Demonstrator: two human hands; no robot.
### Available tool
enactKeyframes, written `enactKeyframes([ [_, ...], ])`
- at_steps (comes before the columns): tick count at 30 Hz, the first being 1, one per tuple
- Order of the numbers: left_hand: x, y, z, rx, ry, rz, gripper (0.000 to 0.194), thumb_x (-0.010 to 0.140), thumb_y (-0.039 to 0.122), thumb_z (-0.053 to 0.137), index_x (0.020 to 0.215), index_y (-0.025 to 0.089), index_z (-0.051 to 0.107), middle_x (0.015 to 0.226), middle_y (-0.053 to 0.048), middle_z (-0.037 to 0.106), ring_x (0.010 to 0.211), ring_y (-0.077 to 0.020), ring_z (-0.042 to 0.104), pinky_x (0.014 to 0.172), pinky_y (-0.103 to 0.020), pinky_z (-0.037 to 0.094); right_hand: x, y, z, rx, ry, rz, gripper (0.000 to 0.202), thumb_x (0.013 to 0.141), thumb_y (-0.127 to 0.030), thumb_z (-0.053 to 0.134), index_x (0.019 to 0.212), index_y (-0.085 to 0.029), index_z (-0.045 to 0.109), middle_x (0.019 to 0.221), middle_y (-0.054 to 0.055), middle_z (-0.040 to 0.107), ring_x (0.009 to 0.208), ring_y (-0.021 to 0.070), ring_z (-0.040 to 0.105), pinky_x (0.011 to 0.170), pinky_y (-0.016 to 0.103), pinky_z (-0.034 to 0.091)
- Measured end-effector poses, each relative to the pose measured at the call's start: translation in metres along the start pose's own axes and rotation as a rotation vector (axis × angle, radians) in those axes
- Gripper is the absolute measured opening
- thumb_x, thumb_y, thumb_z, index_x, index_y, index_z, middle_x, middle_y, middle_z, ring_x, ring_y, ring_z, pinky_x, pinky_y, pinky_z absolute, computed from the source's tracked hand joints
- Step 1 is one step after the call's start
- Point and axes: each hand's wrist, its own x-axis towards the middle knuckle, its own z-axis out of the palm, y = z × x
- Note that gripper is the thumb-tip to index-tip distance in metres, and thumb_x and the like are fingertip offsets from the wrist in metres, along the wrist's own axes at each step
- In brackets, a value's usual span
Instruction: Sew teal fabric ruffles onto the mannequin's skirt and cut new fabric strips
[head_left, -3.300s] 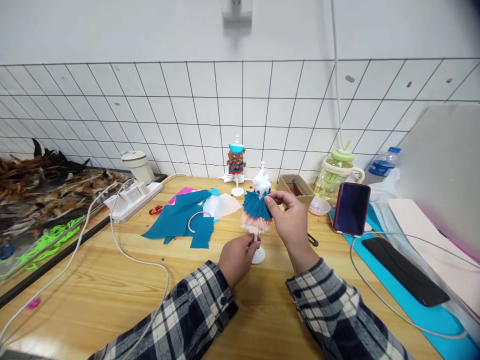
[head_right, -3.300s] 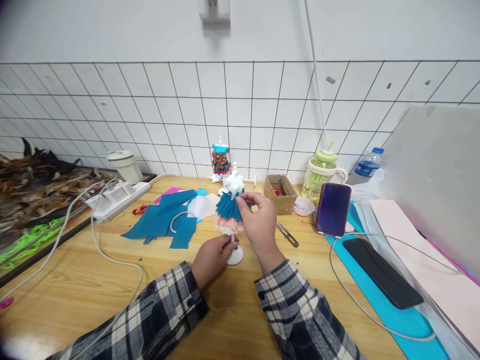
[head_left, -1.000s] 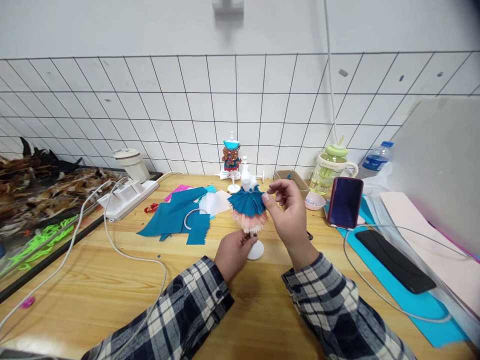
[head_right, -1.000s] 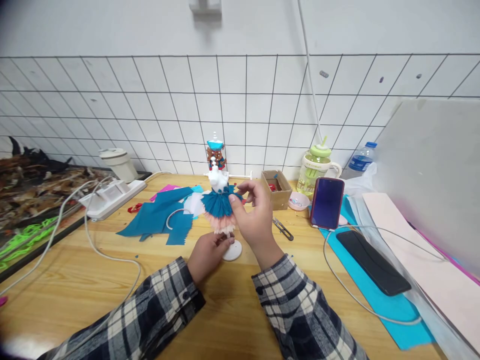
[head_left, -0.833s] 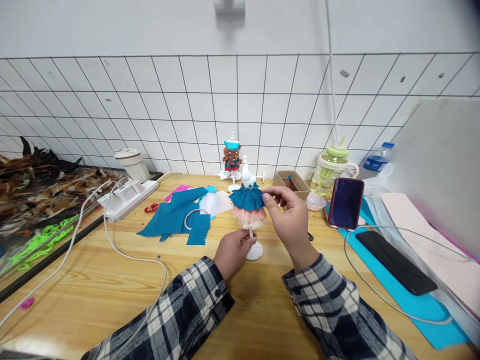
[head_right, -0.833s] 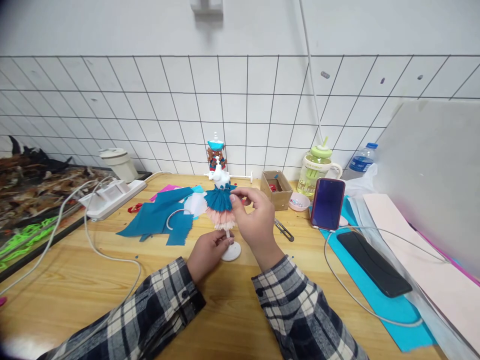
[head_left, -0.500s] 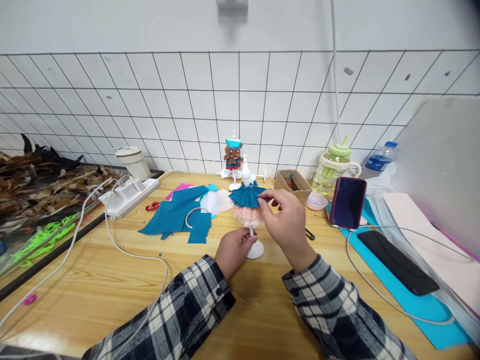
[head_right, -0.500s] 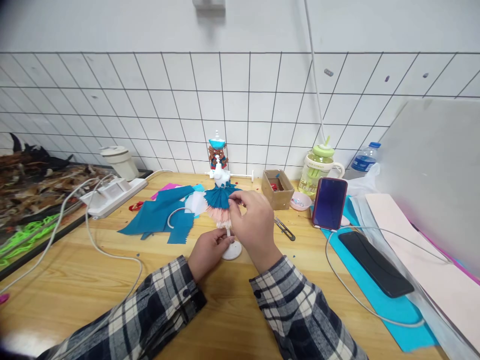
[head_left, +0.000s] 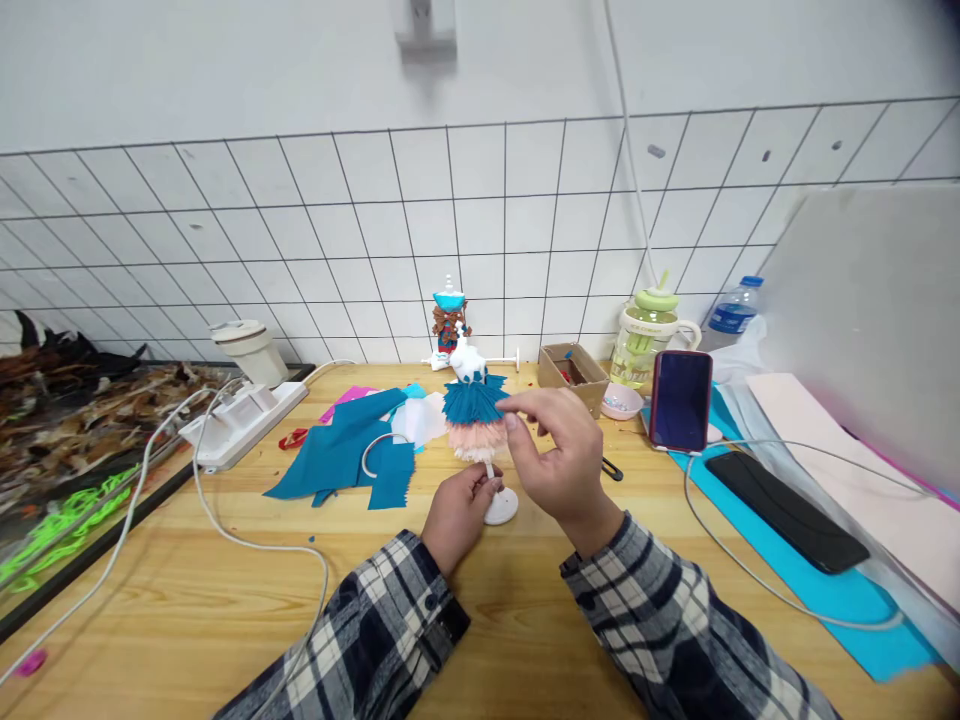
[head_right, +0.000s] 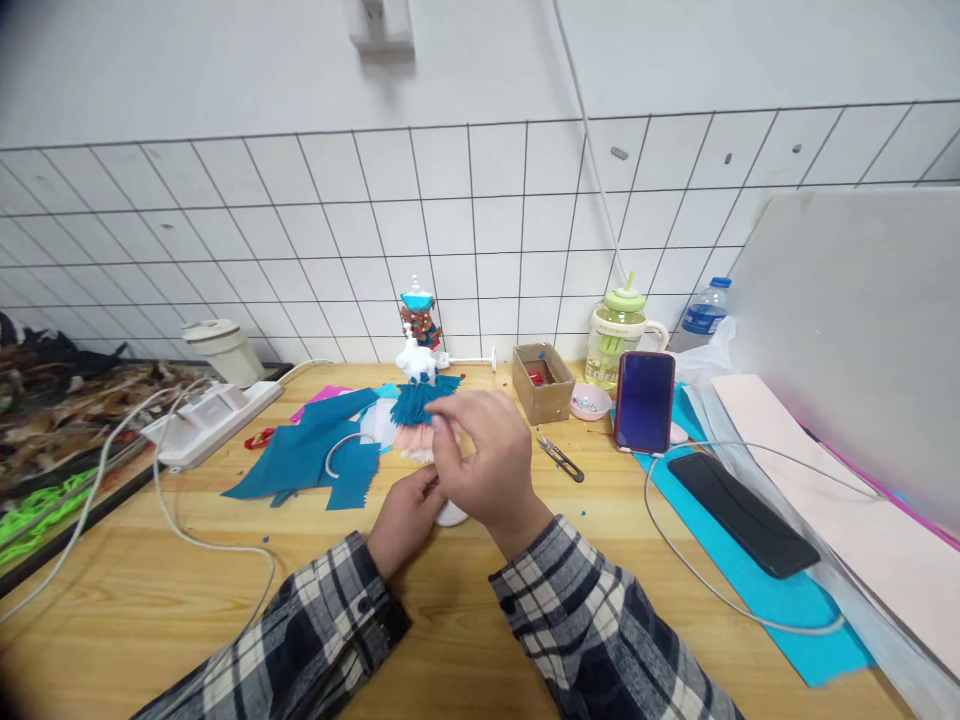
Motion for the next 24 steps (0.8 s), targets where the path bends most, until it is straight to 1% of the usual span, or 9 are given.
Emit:
enactKeyframes([
  [1, 0.0, -0.001, 0.0, -0.022, -0.003, -0.005, 0.022, 0.086, 0.03, 0.05, 0.093, 0.016, 0.066, 0.085, -0.005, 0.072, 0.08, -0.0187, 0.064, 0.069, -0.026, 0.046, 0.001, 0.001, 0.0, -0.026, 0.025, 0.023, 0.021, 0.088, -0.022, 0.051, 0.102, -0.02, 0.066, 0.097, 0.005, 0.07, 0.089, 0.0188, 0.061, 0.081, 0.033, 0.046],
  [3, 0.001, -0.002, 0.0, -0.054, -0.005, -0.013, 0.023, 0.086, 0.03, 0.051, 0.094, 0.016, 0.066, 0.088, -0.006, 0.073, 0.081, -0.019, 0.065, 0.071, -0.026, 0.047, 0.001, 0.005, 0.002, -0.079, -0.008, 0.052, 0.026, 0.087, -0.021, 0.051, 0.109, -0.019, 0.064, 0.103, 0.006, 0.069, 0.095, 0.0203, 0.059, 0.085, 0.035, 0.043],
  [8, 0.002, -0.003, -0.001, -0.106, 0.014, -0.005, 0.025, 0.087, 0.032, 0.051, 0.1, 0.016, 0.065, 0.094, -0.007, 0.073, 0.084, -0.019, 0.066, 0.073, -0.026, 0.049, -0.003, 0.012, 0.008, -0.221, -0.121, 0.087, 0.016, 0.086, -0.024, 0.055, 0.087, -0.023, 0.071, 0.085, 0.001, 0.072, 0.083, 0.0199, 0.059, 0.077, 0.034, 0.038],
  [12, 0.003, -0.004, -0.003, -0.102, 0.011, -0.032, 0.026, 0.088, 0.033, 0.048, 0.101, 0.016, 0.063, 0.09, -0.006, 0.073, 0.083, -0.0186, 0.066, 0.072, -0.026, 0.048, 0.0, 0.012, 0.004, -0.206, -0.078, 0.131, 0.016, 0.086, -0.022, 0.054, 0.082, -0.022, 0.07, 0.078, 0.0, 0.071, 0.074, 0.0166, 0.059, 0.07, 0.032, 0.036],
  [16, 0.008, -0.01, -0.007, 0.044, 0.044, -0.025, 0.026, 0.088, 0.034, 0.048, 0.096, 0.017, 0.065, 0.089, -0.007, 0.072, 0.081, -0.0198, 0.065, 0.07, -0.027, 0.046, -0.001, 0.017, -0.002, -0.2, -0.046, 0.154, 0.017, 0.087, -0.02, 0.051, 0.083, -0.021, 0.068, 0.078, 0.001, 0.069, 0.074, 0.0165, 0.058, 0.069, 0.031, 0.037],
  [18, 0.014, -0.014, -0.008, 0.141, 0.055, -0.017, 0.027, 0.088, 0.034, 0.047, 0.093, 0.017, 0.066, 0.088, -0.008, 0.072, 0.082, -0.0212, 0.065, 0.07, -0.028, 0.045, -0.011, 0.026, -0.008, -0.209, -0.049, 0.149, 0.018, 0.087, -0.021, 0.05, 0.085, -0.021, 0.068, 0.08, 0.002, 0.069, 0.077, 0.0172, 0.058, 0.072, 0.031, 0.038],
  [21, 0.028, -0.019, -0.008, 0.226, 0.053, -0.013, 0.028, 0.088, 0.034, 0.046, 0.092, 0.016, 0.067, 0.088, -0.01, 0.072, 0.082, -0.022, 0.065, 0.069, -0.028, 0.045, -0.036, 0.054, -0.025, -0.248, -0.037, 0.15, 0.02, 0.088, -0.022, 0.048, 0.088, -0.02, 0.068, 0.088, 0.004, 0.068, 0.084, 0.0187, 0.058, 0.077, 0.032, 0.04],
  [22, 0.034, -0.02, -0.006, 0.239, 0.049, -0.003, 0.029, 0.088, 0.034, 0.045, 0.093, 0.016, 0.067, 0.089, -0.01, 0.072, 0.082, -0.0219, 0.065, 0.069, -0.028, 0.045, -0.044, 0.066, -0.033, -0.289, -0.012, 0.186, 0.021, 0.089, -0.024, 0.048, 0.088, -0.02, 0.069, 0.088, 0.005, 0.068, 0.086, 0.0195, 0.058, 0.079, 0.032, 0.041],
  [24, 0.046, -0.022, -0.003, 0.26, 0.025, 0.037, 0.03, 0.089, 0.033, 0.044, 0.095, 0.015, 0.067, 0.089, -0.01, 0.072, 0.083, -0.0224, 0.066, 0.071, -0.029, 0.045, -0.06, 0.09, -0.051, -0.377, -0.059, 0.285, 0.023, 0.089, -0.026, 0.048, 0.088, -0.02, 0.07, 0.091, 0.006, 0.067, 0.088, 0.021, 0.057, 0.08, 0.033, 0.041],
])
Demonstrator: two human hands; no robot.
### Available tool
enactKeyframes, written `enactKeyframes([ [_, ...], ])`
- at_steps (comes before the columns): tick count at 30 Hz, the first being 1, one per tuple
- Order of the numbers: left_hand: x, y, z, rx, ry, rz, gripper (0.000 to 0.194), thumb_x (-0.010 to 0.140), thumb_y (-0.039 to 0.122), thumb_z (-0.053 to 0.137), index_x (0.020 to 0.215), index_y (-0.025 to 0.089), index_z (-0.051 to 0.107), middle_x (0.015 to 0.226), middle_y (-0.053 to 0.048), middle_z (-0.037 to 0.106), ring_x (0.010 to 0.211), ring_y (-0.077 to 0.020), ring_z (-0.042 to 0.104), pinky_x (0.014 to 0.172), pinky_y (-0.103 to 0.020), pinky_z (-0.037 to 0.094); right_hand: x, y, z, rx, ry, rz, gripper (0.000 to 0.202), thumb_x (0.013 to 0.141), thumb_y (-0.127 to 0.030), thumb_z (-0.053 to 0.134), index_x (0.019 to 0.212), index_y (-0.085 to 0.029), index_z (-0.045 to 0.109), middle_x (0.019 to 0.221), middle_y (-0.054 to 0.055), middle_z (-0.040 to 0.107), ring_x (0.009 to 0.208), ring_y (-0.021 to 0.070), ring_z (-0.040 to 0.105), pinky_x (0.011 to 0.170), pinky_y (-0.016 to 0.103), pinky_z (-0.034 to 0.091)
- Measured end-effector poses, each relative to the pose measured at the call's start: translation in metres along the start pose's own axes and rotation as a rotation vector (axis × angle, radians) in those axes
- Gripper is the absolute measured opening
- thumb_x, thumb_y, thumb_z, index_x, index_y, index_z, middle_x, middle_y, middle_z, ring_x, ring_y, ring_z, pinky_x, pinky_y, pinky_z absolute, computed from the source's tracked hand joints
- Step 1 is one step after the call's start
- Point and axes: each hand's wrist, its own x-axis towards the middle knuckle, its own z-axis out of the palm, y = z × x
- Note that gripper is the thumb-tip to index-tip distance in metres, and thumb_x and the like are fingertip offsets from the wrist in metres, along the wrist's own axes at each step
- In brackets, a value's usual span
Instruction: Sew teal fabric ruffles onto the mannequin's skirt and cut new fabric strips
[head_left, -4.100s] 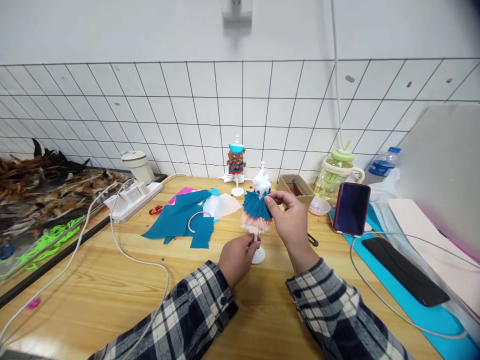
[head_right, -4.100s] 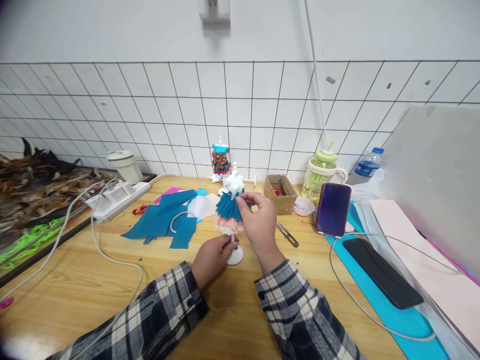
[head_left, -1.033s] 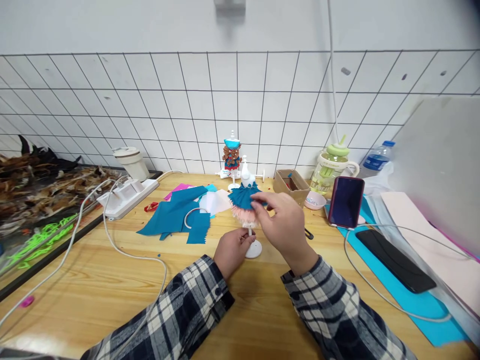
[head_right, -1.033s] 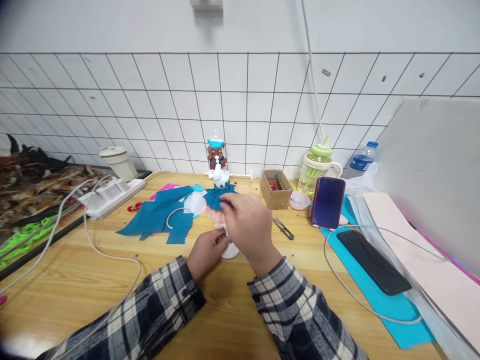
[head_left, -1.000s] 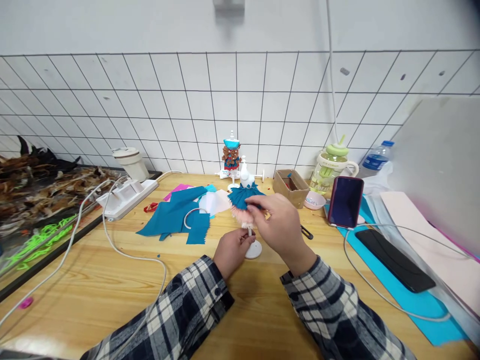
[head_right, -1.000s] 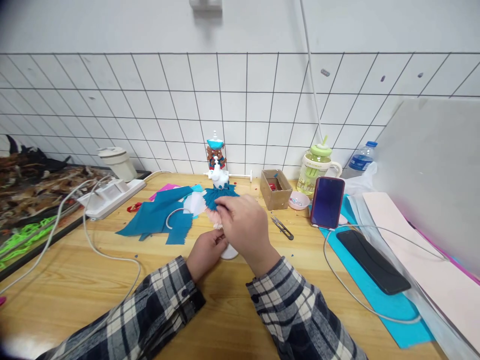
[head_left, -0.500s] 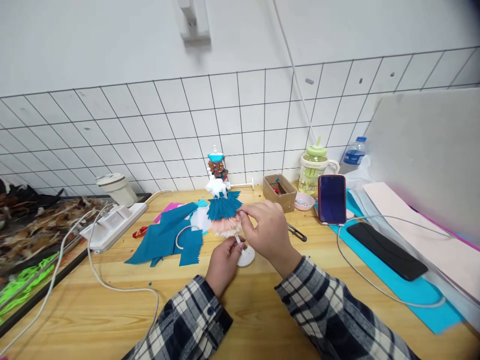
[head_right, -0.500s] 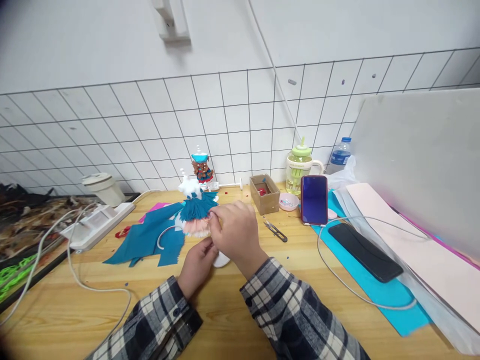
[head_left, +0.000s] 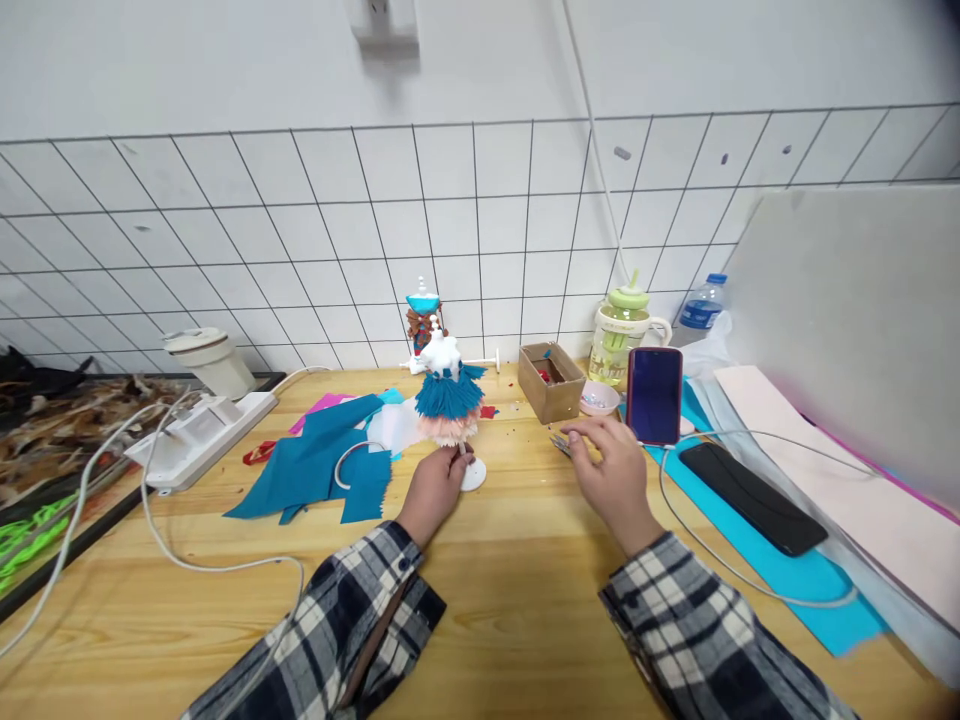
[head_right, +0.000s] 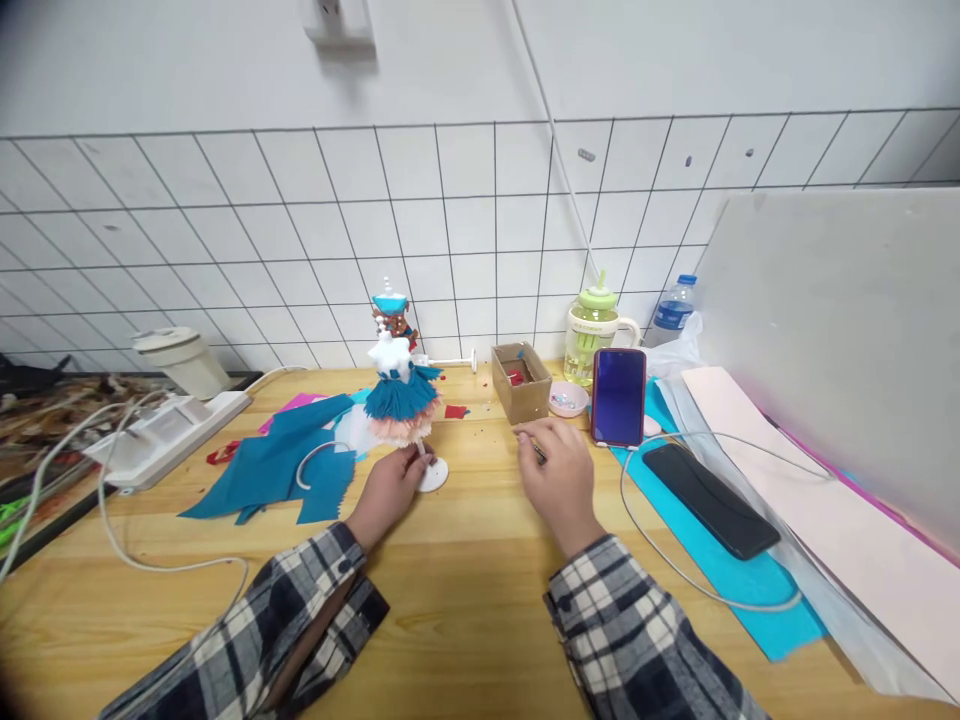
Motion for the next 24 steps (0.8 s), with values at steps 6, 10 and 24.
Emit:
enactKeyframes([
  [6, 0.03, -0.005, 0.012, -0.01, -0.048, 0.06, 0.032, 0.088, 0.034, 0.045, 0.1, 0.015, 0.068, 0.1, -0.012, 0.072, 0.093, -0.0242, 0.065, 0.082, -0.033, 0.046, -0.005, 0.044, -0.006, -0.23, -0.284, 0.119, 0.023, 0.087, -0.028, 0.049, 0.088, -0.02, 0.071, 0.092, 0.007, 0.068, 0.091, 0.0226, 0.057, 0.081, 0.034, 0.039],
  [10, 0.032, -0.006, 0.016, 0.006, -0.035, 0.073, 0.033, 0.088, 0.036, 0.047, 0.102, 0.013, 0.066, 0.1, -0.013, 0.07, 0.094, -0.0243, 0.064, 0.082, -0.033, 0.047, -0.006, 0.04, 0.001, -0.274, -0.382, 0.09, 0.023, 0.088, -0.026, 0.048, 0.089, -0.02, 0.071, 0.09, 0.007, 0.068, 0.09, 0.0209, 0.058, 0.08, 0.032, 0.039],
  [24, -0.029, -0.057, -0.116, 0.671, -0.24, -0.141, 0.035, 0.074, 0.05, 0.061, 0.099, 0.027, 0.066, 0.106, -0.007, 0.065, 0.098, -0.0302, 0.058, 0.083, -0.04, 0.044, -0.009, 0.055, 0.002, -0.223, -0.488, 0.174, 0.024, 0.088, -0.028, 0.049, 0.093, -0.02, 0.072, 0.094, 0.006, 0.07, 0.09, 0.0194, 0.06, 0.077, 0.029, 0.04],
])
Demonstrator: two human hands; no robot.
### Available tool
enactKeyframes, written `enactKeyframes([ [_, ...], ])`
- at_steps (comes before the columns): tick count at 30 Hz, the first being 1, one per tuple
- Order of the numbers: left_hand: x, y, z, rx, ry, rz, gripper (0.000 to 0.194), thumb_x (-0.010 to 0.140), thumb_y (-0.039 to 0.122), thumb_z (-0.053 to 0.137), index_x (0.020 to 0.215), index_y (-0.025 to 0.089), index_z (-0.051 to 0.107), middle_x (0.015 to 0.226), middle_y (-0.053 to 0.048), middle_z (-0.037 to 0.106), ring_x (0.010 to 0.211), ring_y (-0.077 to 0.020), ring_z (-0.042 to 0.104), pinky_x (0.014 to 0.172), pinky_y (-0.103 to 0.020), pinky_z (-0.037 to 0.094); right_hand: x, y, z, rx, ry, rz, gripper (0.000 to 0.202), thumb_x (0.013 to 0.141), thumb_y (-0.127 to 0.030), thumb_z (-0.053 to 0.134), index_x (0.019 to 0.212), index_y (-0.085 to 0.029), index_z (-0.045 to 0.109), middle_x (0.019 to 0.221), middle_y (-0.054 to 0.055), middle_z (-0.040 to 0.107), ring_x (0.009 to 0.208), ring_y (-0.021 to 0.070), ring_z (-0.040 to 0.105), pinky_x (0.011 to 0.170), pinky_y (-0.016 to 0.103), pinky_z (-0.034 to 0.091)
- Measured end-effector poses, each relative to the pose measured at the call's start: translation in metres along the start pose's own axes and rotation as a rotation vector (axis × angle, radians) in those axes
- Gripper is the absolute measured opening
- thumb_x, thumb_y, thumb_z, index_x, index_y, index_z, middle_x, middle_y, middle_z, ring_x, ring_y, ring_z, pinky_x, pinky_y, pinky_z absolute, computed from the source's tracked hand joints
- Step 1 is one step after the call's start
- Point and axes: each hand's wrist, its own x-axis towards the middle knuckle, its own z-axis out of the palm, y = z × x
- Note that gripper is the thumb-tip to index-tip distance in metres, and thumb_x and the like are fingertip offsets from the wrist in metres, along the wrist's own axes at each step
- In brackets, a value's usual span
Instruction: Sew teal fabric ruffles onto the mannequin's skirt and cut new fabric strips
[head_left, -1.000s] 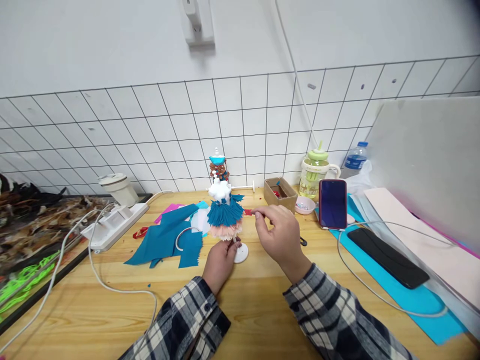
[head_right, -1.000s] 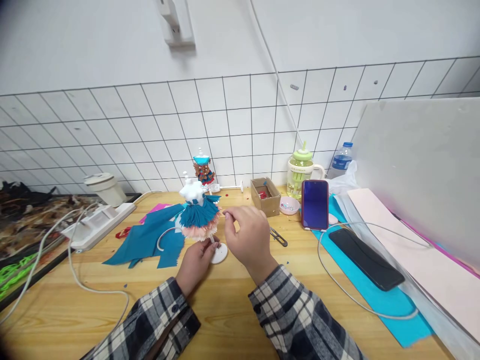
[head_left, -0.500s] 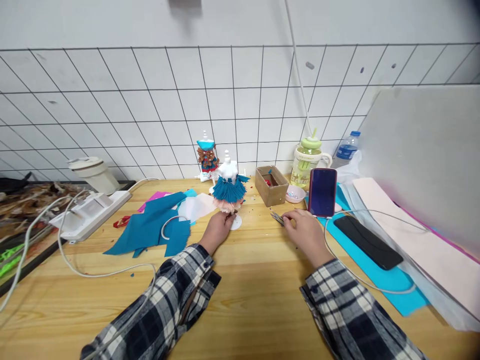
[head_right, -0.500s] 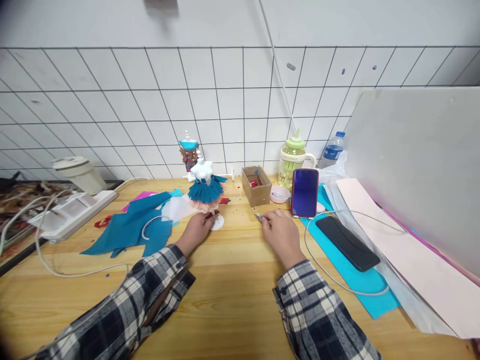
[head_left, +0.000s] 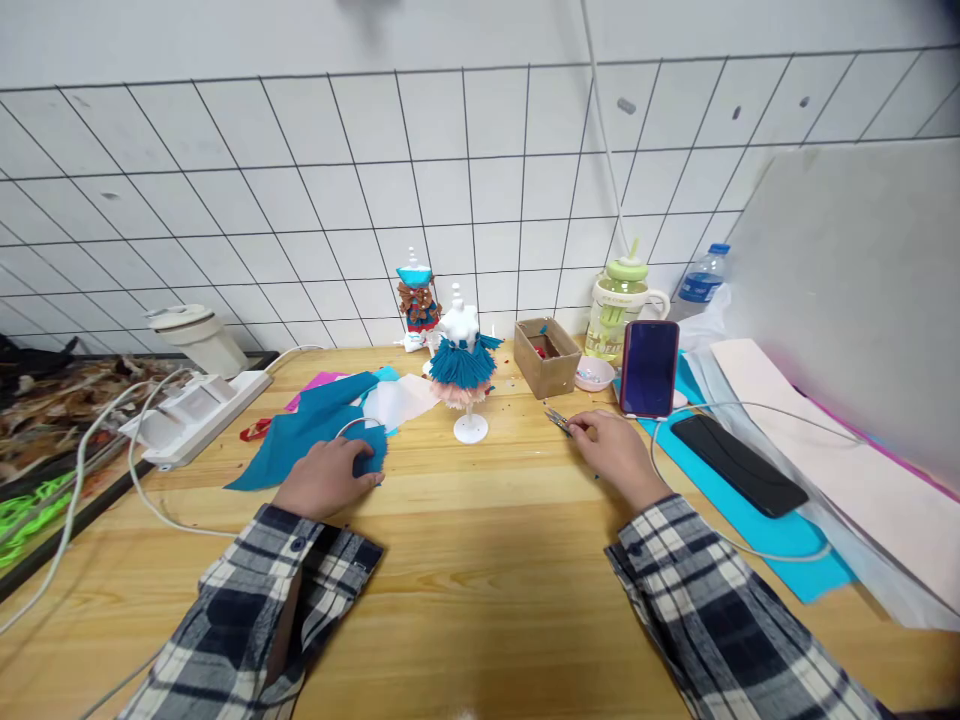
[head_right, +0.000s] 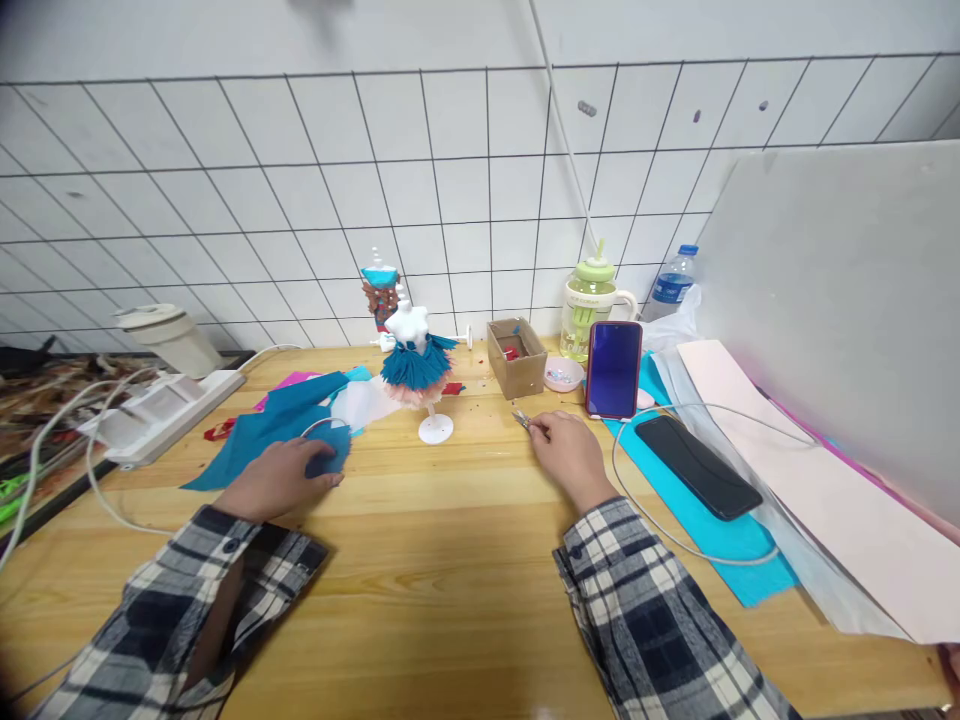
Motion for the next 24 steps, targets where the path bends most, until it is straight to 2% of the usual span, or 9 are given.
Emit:
enactKeyframes([
  [2, -0.001, -0.006, 0.003, 0.011, -0.021, 0.033, 0.029, 0.075, 0.044, 0.061, 0.098, 0.028, 0.067, 0.106, -0.006, 0.065, 0.1, -0.0295, 0.057, 0.083, -0.039, 0.043, -0.001, -0.005, 0.004, 0.054, -0.049, -0.03, 0.025, 0.088, -0.028, 0.049, 0.093, -0.02, 0.072, 0.094, 0.006, 0.071, 0.089, 0.0185, 0.061, 0.077, 0.028, 0.041],
  [5, 0.001, -0.001, 0.002, 0.029, 0.024, 0.063, 0.014, 0.077, 0.035, 0.059, 0.083, 0.028, 0.069, 0.1, -0.005, 0.065, 0.098, -0.0282, 0.057, 0.084, -0.039, 0.042, -0.003, -0.009, 0.008, 0.107, -0.076, -0.053, 0.025, 0.088, -0.029, 0.049, 0.094, -0.02, 0.072, 0.096, 0.006, 0.071, 0.09, 0.0178, 0.061, 0.078, 0.027, 0.041],
  [7, 0.002, 0.008, -0.003, 0.001, 0.098, 0.066, 0.015, 0.079, 0.035, 0.057, 0.078, 0.026, 0.069, 0.097, -0.005, 0.066, 0.094, -0.0273, 0.057, 0.084, -0.038, 0.042, -0.003, -0.01, 0.009, 0.121, -0.076, -0.051, 0.025, 0.088, -0.029, 0.049, 0.094, -0.02, 0.072, 0.095, 0.006, 0.071, 0.09, 0.018, 0.061, 0.078, 0.027, 0.042],
  [9, 0.0, 0.021, -0.006, -0.085, 0.196, 0.105, 0.02, 0.082, 0.037, 0.054, 0.08, 0.024, 0.069, 0.093, -0.006, 0.066, 0.091, -0.0255, 0.058, 0.082, -0.037, 0.042, -0.003, -0.013, 0.008, 0.127, -0.074, -0.049, 0.025, 0.088, -0.03, 0.049, 0.094, -0.02, 0.071, 0.095, 0.006, 0.071, 0.089, 0.0185, 0.061, 0.077, 0.028, 0.042],
  [11, -0.006, 0.041, -0.004, -0.233, 0.251, 0.219, 0.022, 0.085, 0.038, 0.052, 0.084, 0.022, 0.067, 0.089, -0.005, 0.067, 0.088, -0.0225, 0.059, 0.081, -0.034, 0.043, -0.004, -0.018, 0.008, 0.13, -0.079, -0.055, 0.025, 0.088, -0.03, 0.05, 0.094, -0.02, 0.071, 0.094, 0.005, 0.07, 0.089, 0.0187, 0.061, 0.077, 0.029, 0.042],
  [15, -0.028, 0.096, 0.013, -0.456, 0.101, 0.508, 0.018, 0.085, 0.034, 0.055, 0.086, 0.022, 0.068, 0.087, -0.005, 0.068, 0.086, -0.02, 0.06, 0.08, -0.031, 0.044, -0.01, -0.035, 0.009, 0.158, -0.095, -0.142, 0.022, 0.088, -0.03, 0.051, 0.091, -0.021, 0.071, 0.092, 0.004, 0.07, 0.09, 0.018, 0.061, 0.08, 0.029, 0.043],
  [18, -0.04, 0.127, 0.025, -0.544, -0.017, 0.646, 0.023, 0.083, 0.036, 0.06, 0.1, 0.024, 0.069, 0.099, -0.007, 0.069, 0.096, -0.0227, 0.06, 0.087, -0.034, 0.044, -0.015, -0.047, 0.011, 0.196, -0.103, -0.244, 0.021, 0.088, -0.029, 0.052, 0.091, -0.021, 0.071, 0.092, 0.003, 0.071, 0.091, 0.0169, 0.061, 0.083, 0.031, 0.043],
  [21, -0.043, 0.137, 0.029, -0.601, -0.054, 0.709, 0.035, 0.082, 0.039, 0.061, 0.113, 0.024, 0.065, 0.11, -0.009, 0.068, 0.105, -0.0247, 0.059, 0.094, -0.037, 0.043, -0.02, -0.058, 0.013, 0.214, -0.144, -0.353, 0.019, 0.088, -0.026, 0.053, 0.094, -0.022, 0.071, 0.093, 0.003, 0.07, 0.091, 0.0165, 0.061, 0.084, 0.031, 0.043],
  [24, -0.041, 0.134, 0.026, -0.617, -0.048, 0.718, 0.044, 0.079, 0.039, 0.065, 0.119, 0.024, 0.061, 0.116, -0.01, 0.066, 0.11, -0.0263, 0.057, 0.099, -0.039, 0.041, -0.025, -0.065, 0.015, 0.162, -0.219, -0.472, 0.018, 0.088, -0.024, 0.056, 0.095, -0.023, 0.072, 0.09, 0.004, 0.069, 0.09, 0.0168, 0.059, 0.083, 0.03, 0.043],
])
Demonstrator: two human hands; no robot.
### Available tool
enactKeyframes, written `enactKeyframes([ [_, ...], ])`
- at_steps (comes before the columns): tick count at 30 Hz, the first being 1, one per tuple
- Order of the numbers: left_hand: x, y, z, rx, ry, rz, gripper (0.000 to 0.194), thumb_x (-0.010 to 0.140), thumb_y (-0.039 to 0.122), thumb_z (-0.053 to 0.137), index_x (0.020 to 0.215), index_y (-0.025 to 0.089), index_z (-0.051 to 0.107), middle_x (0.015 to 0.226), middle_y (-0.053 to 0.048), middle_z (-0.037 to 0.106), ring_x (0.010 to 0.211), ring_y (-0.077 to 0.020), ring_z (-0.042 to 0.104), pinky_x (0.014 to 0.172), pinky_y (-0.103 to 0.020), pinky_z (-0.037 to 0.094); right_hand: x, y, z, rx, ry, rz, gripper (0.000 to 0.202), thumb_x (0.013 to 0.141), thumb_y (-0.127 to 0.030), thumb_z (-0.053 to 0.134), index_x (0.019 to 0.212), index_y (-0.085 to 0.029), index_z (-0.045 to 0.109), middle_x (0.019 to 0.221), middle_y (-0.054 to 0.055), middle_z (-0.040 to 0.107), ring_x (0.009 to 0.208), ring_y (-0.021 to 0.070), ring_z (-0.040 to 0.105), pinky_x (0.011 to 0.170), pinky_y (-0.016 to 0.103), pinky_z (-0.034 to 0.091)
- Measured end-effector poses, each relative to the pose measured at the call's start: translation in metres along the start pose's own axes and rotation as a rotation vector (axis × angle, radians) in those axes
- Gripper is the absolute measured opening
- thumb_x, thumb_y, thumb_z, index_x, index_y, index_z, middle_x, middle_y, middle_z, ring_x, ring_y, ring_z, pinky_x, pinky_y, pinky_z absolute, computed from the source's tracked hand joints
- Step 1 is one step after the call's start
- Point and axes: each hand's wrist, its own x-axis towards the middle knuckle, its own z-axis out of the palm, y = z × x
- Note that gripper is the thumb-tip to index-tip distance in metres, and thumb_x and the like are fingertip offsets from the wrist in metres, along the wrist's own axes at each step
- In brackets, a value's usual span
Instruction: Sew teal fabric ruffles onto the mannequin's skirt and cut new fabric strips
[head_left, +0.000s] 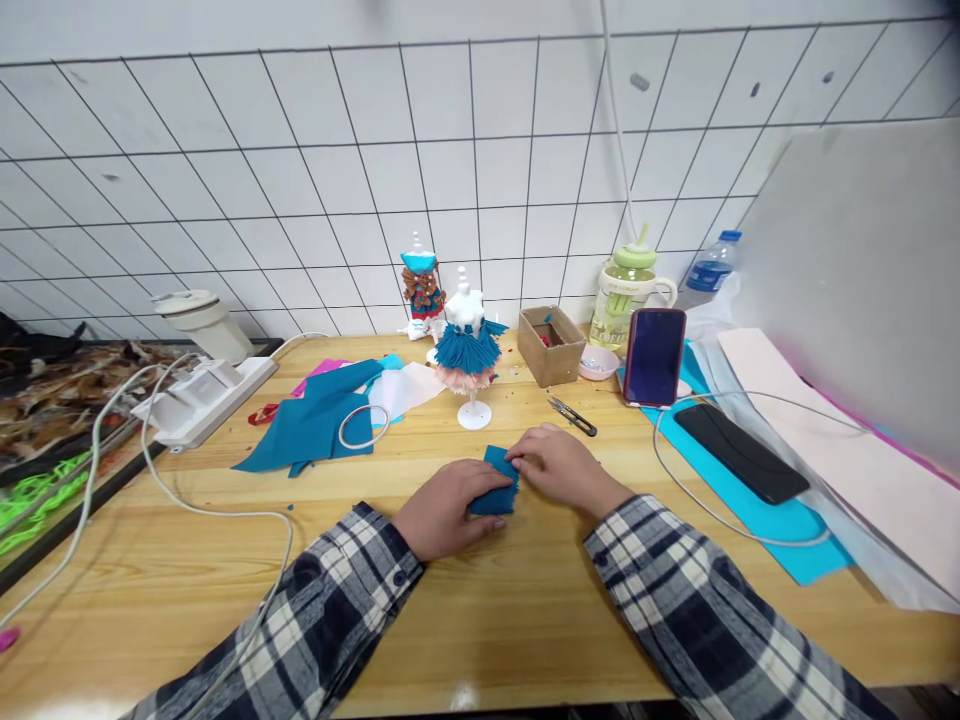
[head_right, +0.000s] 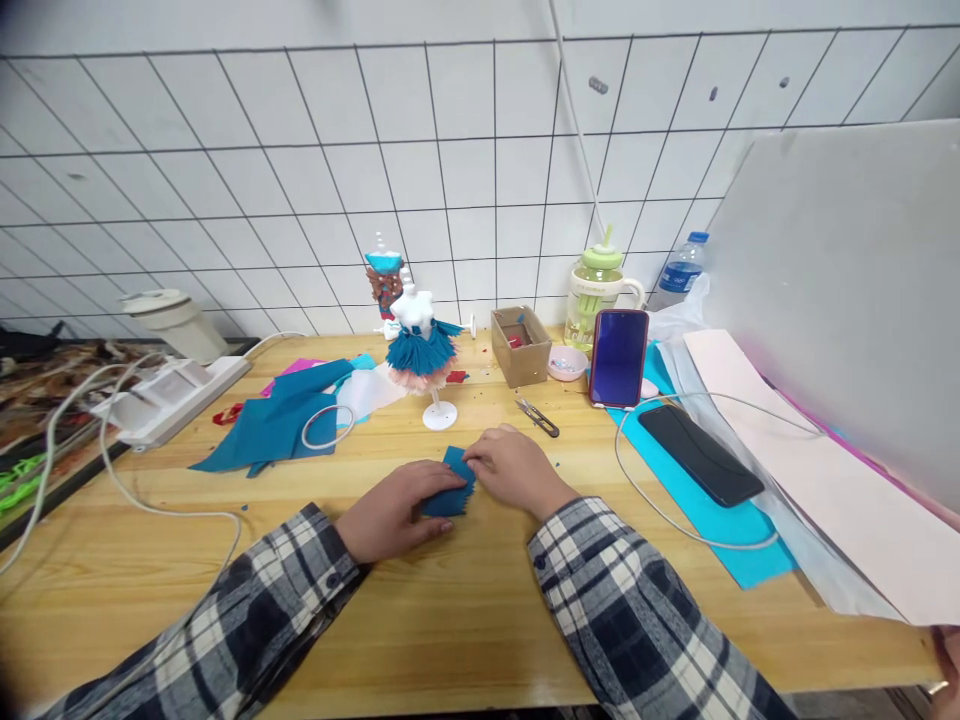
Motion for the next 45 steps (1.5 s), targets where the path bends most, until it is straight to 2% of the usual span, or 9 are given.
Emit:
enactKeyframes([
  [4, -0.002, -0.005, -0.006, 0.039, 0.036, -0.053, 0.03, 0.078, 0.036, 0.066, 0.105, 0.024, 0.067, 0.106, -0.008, 0.069, 0.101, -0.0245, 0.061, 0.093, -0.038, 0.044, -0.001, 0.0, 0.003, -0.121, -0.033, 0.008, 0.021, 0.09, -0.028, 0.053, 0.1, -0.022, 0.071, 0.092, 0.006, 0.066, 0.095, 0.0184, 0.056, 0.086, 0.032, 0.041],
  [10, -0.004, -0.012, -0.004, 0.16, -0.017, -0.019, 0.025, 0.085, 0.03, 0.058, 0.107, 0.024, 0.068, 0.118, -0.008, 0.065, 0.109, -0.024, 0.058, 0.097, -0.038, 0.043, -0.002, 0.004, 0.004, -0.16, 0.026, 0.059, 0.032, 0.09, -0.031, 0.055, 0.119, -0.019, 0.061, 0.112, 0.008, 0.065, 0.108, 0.0208, 0.053, 0.093, 0.035, 0.038],
  [18, -0.004, -0.006, -0.01, 0.15, -0.079, 0.076, 0.013, 0.083, 0.03, 0.061, 0.088, 0.024, 0.07, 0.104, -0.006, 0.068, 0.099, -0.0219, 0.059, 0.092, -0.036, 0.042, -0.001, 0.005, 0.001, -0.108, 0.035, 0.213, 0.018, 0.088, -0.032, 0.056, 0.087, -0.024, 0.071, 0.088, 0.004, 0.069, 0.09, 0.0191, 0.059, 0.082, 0.032, 0.04],
  [22, -0.006, -0.008, -0.012, 0.156, -0.106, 0.089, 0.016, 0.083, 0.03, 0.062, 0.096, 0.023, 0.069, 0.094, -0.005, 0.069, 0.092, -0.0204, 0.061, 0.087, -0.034, 0.044, 0.0, 0.02, 0.004, -0.002, 0.218, 0.327, 0.024, 0.087, -0.025, 0.053, 0.106, -0.022, 0.066, 0.105, 0.005, 0.067, 0.093, 0.0183, 0.06, 0.081, 0.031, 0.043],
  [25, -0.006, -0.01, -0.009, 0.267, -0.023, -0.012, 0.017, 0.086, 0.028, 0.057, 0.096, 0.024, 0.07, 0.091, -0.005, 0.069, 0.091, -0.0207, 0.06, 0.084, -0.035, 0.044, 0.001, 0.024, 0.003, 0.04, 0.335, 0.341, 0.038, 0.082, -0.021, 0.056, 0.12, -0.02, 0.058, 0.114, 0.007, 0.062, 0.093, 0.0178, 0.059, 0.082, 0.032, 0.045],
  [28, -0.004, -0.013, -0.001, 0.334, 0.082, -0.125, 0.019, 0.089, 0.027, 0.053, 0.094, 0.023, 0.071, 0.092, -0.005, 0.068, 0.091, -0.0205, 0.059, 0.084, -0.035, 0.045, 0.0, 0.014, 0.001, 0.095, 0.236, 0.263, 0.023, 0.083, -0.023, 0.057, 0.104, -0.021, 0.064, 0.096, 0.003, 0.066, 0.084, 0.016, 0.059, 0.076, 0.029, 0.044],
  [33, 0.001, -0.017, 0.014, 0.295, 0.177, -0.162, 0.025, 0.09, 0.022, 0.05, 0.104, 0.023, 0.071, 0.099, -0.006, 0.066, 0.095, -0.0205, 0.057, 0.085, -0.035, 0.045, -0.008, -0.019, 0.01, 0.167, -0.14, 0.007, 0.009, 0.081, -0.027, 0.062, 0.087, -0.024, 0.068, 0.086, -0.001, 0.066, 0.082, 0.0137, 0.059, 0.074, 0.025, 0.042],
  [41, 0.003, -0.039, -0.003, 0.262, 0.323, -0.133, 0.025, 0.089, 0.019, 0.05, 0.106, 0.022, 0.069, 0.101, -0.006, 0.066, 0.097, -0.0198, 0.057, 0.088, -0.035, 0.046, -0.01, -0.026, 0.008, -0.064, -0.221, 0.021, 0.013, 0.086, -0.025, 0.056, 0.09, -0.023, 0.068, 0.09, 0.002, 0.066, 0.088, 0.0155, 0.059, 0.076, 0.026, 0.04],
  [45, 0.013, -0.056, -0.012, 0.401, 0.222, -0.126, 0.033, 0.091, 0.027, 0.048, 0.12, 0.02, 0.06, 0.123, -0.009, 0.06, 0.114, -0.0223, 0.053, 0.1, -0.038, 0.041, -0.008, -0.026, 0.004, -0.107, -0.192, 0.022, 0.017, 0.086, -0.029, 0.058, 0.101, -0.024, 0.066, 0.096, 0.002, 0.065, 0.092, 0.0163, 0.059, 0.076, 0.026, 0.039],
])
